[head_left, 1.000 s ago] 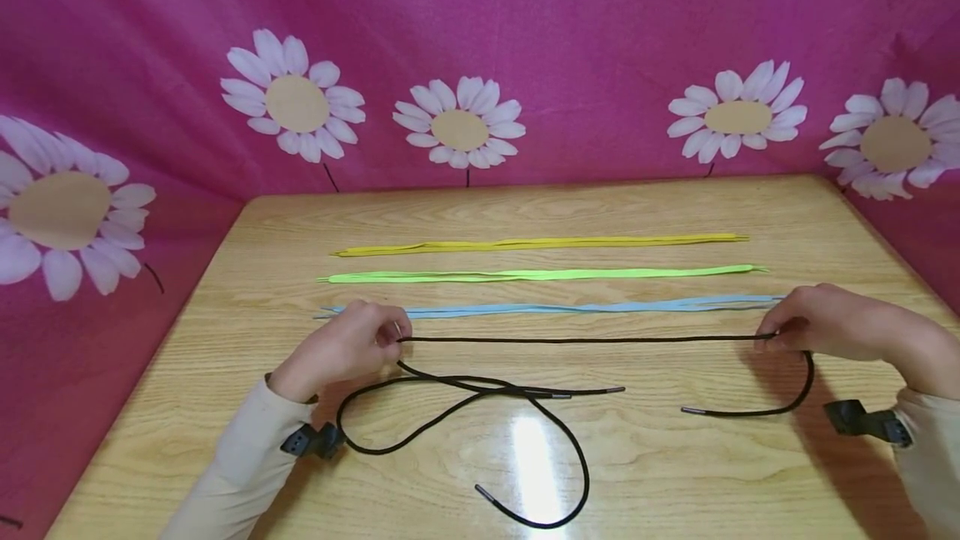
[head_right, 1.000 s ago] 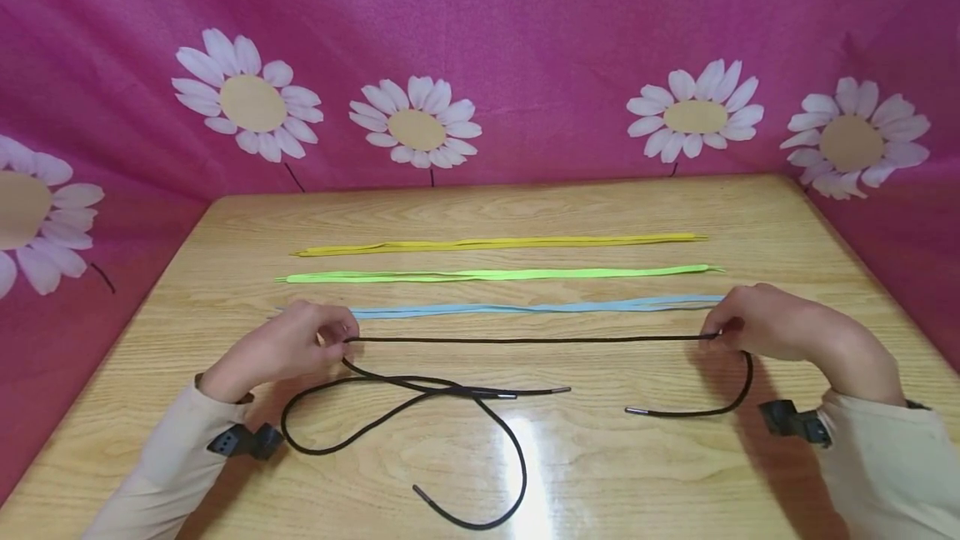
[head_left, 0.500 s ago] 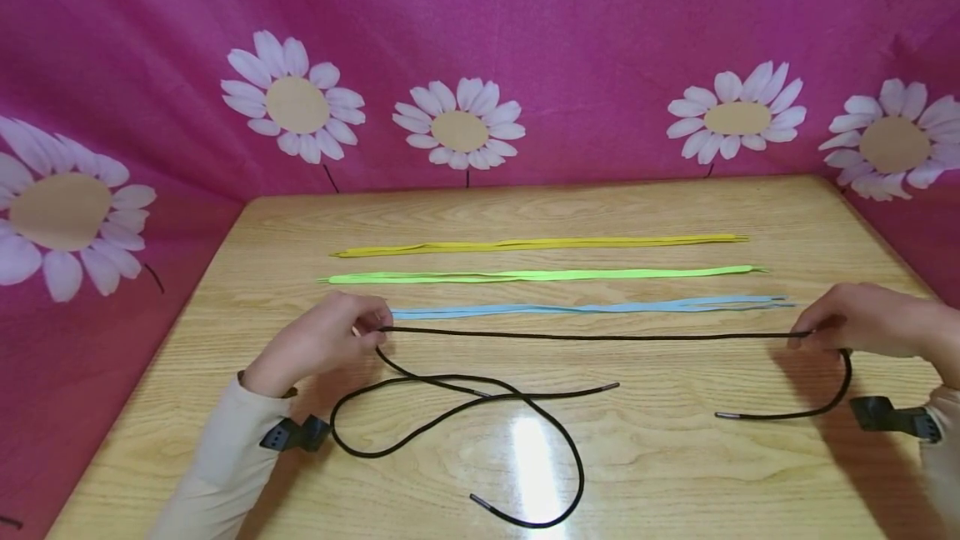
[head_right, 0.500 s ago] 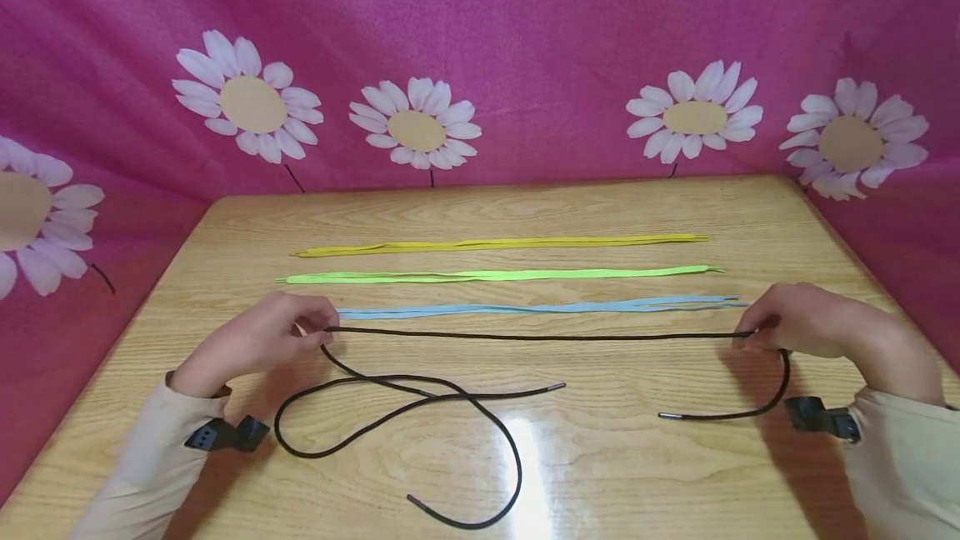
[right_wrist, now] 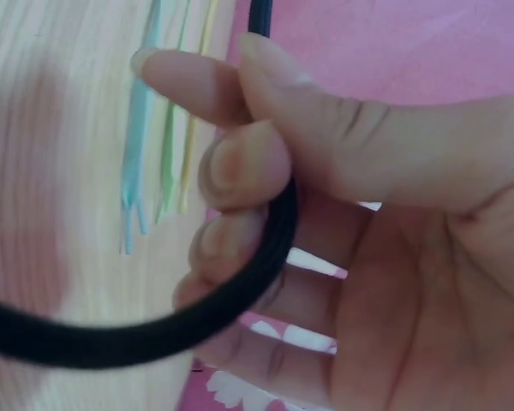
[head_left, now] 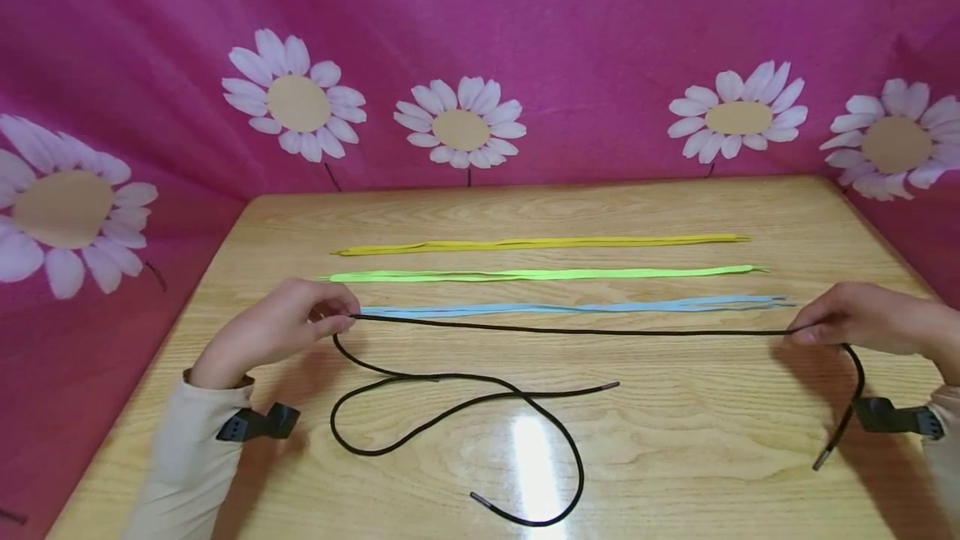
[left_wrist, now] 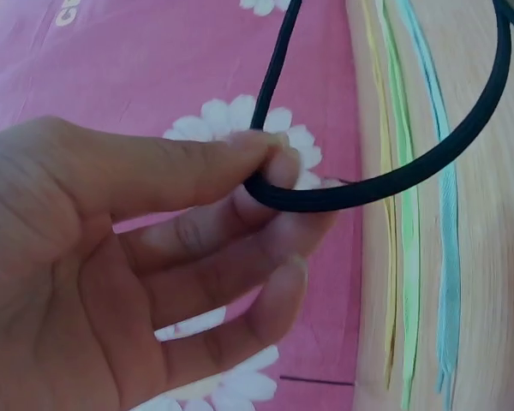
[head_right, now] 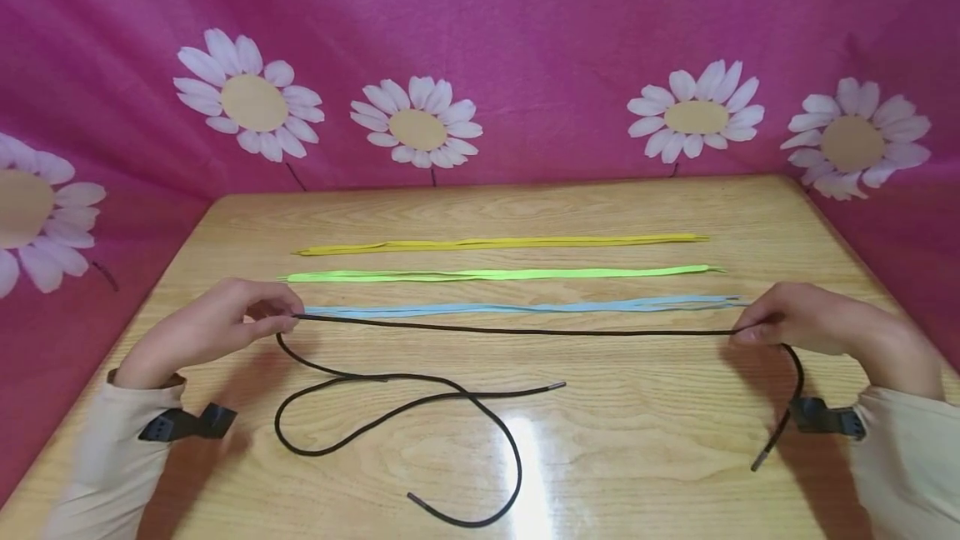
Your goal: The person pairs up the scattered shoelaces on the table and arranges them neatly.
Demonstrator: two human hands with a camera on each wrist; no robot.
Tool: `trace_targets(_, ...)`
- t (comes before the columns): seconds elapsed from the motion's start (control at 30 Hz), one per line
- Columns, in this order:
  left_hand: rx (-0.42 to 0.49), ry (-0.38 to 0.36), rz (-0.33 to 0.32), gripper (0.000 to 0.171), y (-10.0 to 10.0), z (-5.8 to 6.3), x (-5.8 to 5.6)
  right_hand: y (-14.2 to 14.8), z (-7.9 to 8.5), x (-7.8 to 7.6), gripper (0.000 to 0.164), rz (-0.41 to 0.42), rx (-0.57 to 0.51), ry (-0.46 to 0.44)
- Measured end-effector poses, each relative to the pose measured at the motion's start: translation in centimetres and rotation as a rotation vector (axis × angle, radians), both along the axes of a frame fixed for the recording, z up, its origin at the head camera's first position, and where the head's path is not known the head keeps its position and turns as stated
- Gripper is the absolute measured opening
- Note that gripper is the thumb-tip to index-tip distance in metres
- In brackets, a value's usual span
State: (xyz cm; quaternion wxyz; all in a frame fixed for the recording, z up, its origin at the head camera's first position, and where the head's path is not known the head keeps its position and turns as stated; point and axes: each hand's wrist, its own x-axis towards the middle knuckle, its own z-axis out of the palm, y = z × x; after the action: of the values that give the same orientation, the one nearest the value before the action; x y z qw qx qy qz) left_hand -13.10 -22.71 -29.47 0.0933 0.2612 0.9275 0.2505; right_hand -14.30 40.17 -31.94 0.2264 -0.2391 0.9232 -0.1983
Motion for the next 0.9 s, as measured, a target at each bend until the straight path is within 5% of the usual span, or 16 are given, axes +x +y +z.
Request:
trace_targets(0.23,0.032,-0.030,-0.001,0.010,-1.9,-0.3,0.0,0.4,-0.4,-0.3,0.016,-0.042,0.013,-0.064)
trace_targets(0.6,0.006,0.002,0.036,0.013,-5.3,-1.0,-0.1,3.4,-2.6,0.5,0.012,-0.045,0.011,0.119)
trace_targets(0.9,-0.024,0.080,0.108,0.008,-7.7,-3.0,-0.5,4.9,-3.2,1.4,0.013,-0.110,0.051,0.165)
